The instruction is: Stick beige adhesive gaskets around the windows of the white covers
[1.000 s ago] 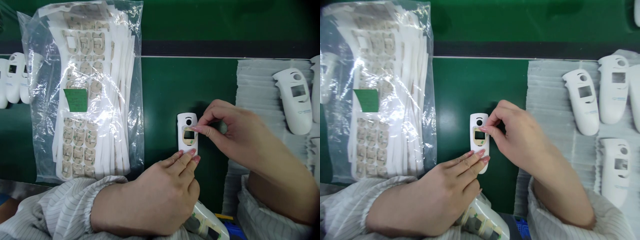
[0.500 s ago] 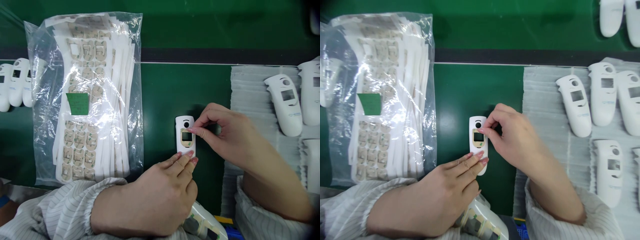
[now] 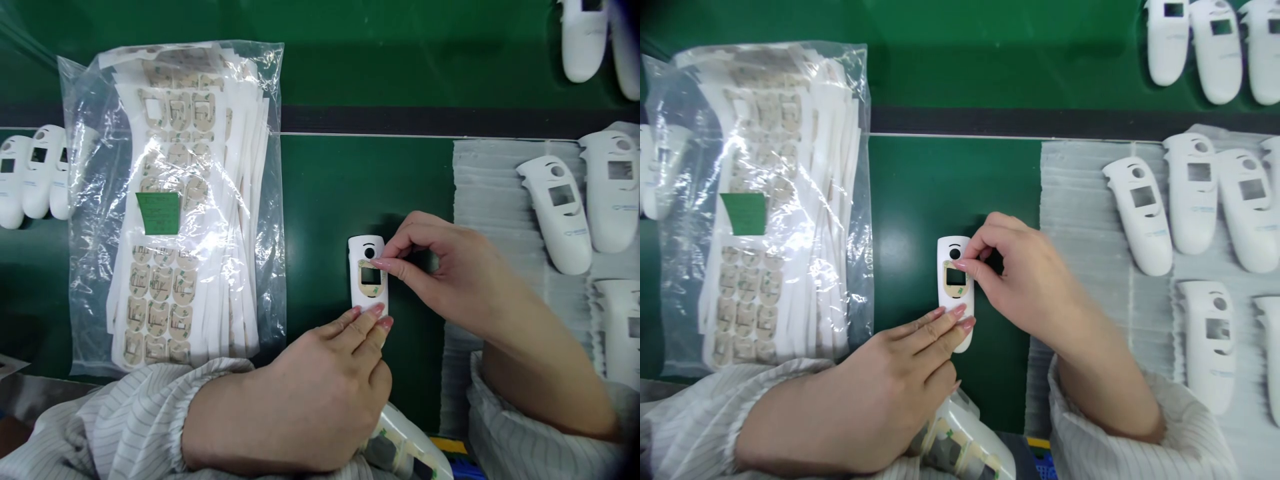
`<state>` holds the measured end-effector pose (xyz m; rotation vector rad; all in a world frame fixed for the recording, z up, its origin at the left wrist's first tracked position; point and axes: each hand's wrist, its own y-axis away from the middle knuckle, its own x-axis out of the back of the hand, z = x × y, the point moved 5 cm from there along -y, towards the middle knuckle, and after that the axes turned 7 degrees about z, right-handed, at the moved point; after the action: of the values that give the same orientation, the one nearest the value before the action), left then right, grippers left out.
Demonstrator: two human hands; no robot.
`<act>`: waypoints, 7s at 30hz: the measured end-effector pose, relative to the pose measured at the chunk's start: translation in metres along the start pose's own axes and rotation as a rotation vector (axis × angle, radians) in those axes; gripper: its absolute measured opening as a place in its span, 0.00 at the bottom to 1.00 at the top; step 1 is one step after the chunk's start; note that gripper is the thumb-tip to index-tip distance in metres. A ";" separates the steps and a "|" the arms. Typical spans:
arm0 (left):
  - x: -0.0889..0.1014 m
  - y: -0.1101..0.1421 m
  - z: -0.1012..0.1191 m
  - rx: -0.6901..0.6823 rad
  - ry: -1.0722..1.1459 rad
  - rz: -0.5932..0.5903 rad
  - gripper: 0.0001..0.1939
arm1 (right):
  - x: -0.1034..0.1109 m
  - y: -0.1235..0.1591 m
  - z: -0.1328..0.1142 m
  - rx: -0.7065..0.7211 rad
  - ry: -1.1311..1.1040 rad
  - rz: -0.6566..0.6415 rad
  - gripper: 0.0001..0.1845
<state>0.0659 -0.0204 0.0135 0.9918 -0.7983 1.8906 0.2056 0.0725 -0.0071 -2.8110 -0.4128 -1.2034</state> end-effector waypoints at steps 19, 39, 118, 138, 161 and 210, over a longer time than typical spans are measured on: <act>0.000 0.000 0.000 -0.005 -0.004 -0.021 0.13 | 0.004 0.000 -0.001 0.045 -0.036 0.059 0.05; 0.005 0.000 0.000 -0.002 -0.059 0.008 0.15 | -0.006 0.005 -0.008 0.187 0.074 0.087 0.04; 0.002 0.000 -0.001 0.017 -0.014 0.014 0.14 | -0.001 0.000 0.007 0.113 -0.086 -0.044 0.02; 0.001 0.000 0.001 0.014 -0.029 0.031 0.13 | -0.005 -0.002 0.006 0.126 -0.062 0.025 0.07; -0.003 0.000 -0.001 0.027 -0.017 0.020 0.12 | -0.005 -0.001 0.010 0.121 -0.114 0.089 0.06; 0.030 -0.001 -0.041 0.389 0.589 0.465 0.23 | -0.006 -0.002 0.011 0.083 -0.134 0.005 0.06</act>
<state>0.0428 0.0248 0.0196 0.4190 -0.3236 2.6298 0.2083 0.0747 -0.0193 -2.8286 -0.4510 -0.9766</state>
